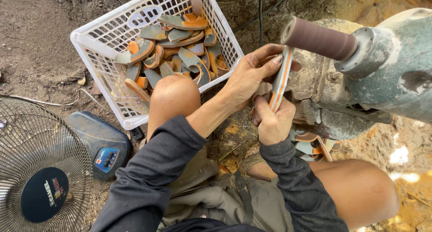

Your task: The person sits on the ground and uses a rotating sanding drum to smooth the edges of orange and grey slipper soles. They pick up soles from a white basket, press them against the spinning drum, and rotate them to sand different surfaces.

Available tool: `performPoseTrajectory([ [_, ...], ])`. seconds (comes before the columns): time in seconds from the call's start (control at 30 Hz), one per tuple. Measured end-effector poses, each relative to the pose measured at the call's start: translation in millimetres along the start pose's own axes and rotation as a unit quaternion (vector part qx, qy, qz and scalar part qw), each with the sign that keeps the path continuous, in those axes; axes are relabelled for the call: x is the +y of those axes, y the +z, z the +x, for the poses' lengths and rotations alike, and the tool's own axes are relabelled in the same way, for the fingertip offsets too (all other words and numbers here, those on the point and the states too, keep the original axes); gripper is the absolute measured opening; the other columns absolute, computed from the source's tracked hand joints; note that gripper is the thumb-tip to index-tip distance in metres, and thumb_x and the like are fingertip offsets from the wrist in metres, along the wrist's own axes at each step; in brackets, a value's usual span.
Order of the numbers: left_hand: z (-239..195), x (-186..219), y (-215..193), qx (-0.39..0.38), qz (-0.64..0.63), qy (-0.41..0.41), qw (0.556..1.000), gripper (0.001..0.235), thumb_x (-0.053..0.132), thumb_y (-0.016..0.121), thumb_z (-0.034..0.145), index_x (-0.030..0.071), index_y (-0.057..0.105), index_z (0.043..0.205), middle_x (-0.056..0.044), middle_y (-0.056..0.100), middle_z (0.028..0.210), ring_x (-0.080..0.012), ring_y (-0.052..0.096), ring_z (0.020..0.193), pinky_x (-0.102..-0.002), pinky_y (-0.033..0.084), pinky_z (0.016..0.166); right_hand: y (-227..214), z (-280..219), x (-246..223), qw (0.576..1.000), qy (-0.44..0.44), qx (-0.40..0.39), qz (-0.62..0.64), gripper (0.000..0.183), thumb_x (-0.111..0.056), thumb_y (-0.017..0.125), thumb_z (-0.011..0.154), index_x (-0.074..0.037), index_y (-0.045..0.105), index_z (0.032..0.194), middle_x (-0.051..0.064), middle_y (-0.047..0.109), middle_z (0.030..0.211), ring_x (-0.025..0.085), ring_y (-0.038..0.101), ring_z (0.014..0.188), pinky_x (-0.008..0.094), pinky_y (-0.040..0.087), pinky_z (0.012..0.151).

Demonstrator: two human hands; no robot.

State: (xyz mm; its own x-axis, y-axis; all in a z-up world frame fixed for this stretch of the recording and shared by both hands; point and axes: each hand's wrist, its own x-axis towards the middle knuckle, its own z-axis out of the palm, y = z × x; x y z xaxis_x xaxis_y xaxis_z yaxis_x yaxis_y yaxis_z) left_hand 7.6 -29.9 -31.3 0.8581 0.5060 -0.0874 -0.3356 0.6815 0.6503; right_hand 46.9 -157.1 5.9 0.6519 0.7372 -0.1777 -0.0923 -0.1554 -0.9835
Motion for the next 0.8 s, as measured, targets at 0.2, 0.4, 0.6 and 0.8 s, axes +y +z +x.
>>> performPoseTrajectory([
  [0.2,2,3,2,0.027,0.016,-0.006,0.999,0.033,0.025,0.051,0.114,0.003,0.061,0.136,-0.013,0.072,0.126,-0.0184,0.072,0.103,-0.033,0.062,0.089,2,10,-3,0.985,-0.071,0.004,-0.159,0.014,-0.006,0.059,0.089,0.002,0.059,0.078,0.007,0.056,0.059,0.015,0.052,0.051,0.031,0.042,0.051],
  [0.4,28,2,3,0.045,-0.037,0.017,0.998,0.03,0.027,0.053,0.109,0.009,0.061,0.131,-0.01,0.072,0.118,-0.0229,0.074,0.104,-0.037,0.064,0.084,-9,35,-17,0.952,-0.13,-0.003,-0.277,0.013,-0.009,0.059,0.084,0.002,0.066,0.086,0.011,0.057,0.062,0.021,0.056,0.052,0.035,0.045,0.055],
  [0.6,55,-8,-12,0.044,-0.029,0.028,0.998,0.03,0.027,0.061,0.108,0.01,0.064,0.132,-0.008,0.072,0.108,-0.0224,0.074,0.098,-0.036,0.062,0.081,-14,57,-21,0.941,-0.106,-0.002,-0.321,0.016,-0.009,0.058,0.084,0.003,0.056,0.073,0.014,0.053,0.057,0.027,0.05,0.046,0.04,0.042,0.051],
  [0.8,79,-14,-18,0.08,-0.024,0.031,0.996,0.031,0.025,0.062,0.106,0.011,0.064,0.133,-0.006,0.073,0.113,-0.0183,0.069,0.099,-0.037,0.062,0.084,-15,73,-22,0.944,-0.119,-0.009,-0.306,0.016,-0.009,0.058,0.085,0.003,0.056,0.075,0.014,0.05,0.057,0.025,0.048,0.048,0.04,0.04,0.052],
])
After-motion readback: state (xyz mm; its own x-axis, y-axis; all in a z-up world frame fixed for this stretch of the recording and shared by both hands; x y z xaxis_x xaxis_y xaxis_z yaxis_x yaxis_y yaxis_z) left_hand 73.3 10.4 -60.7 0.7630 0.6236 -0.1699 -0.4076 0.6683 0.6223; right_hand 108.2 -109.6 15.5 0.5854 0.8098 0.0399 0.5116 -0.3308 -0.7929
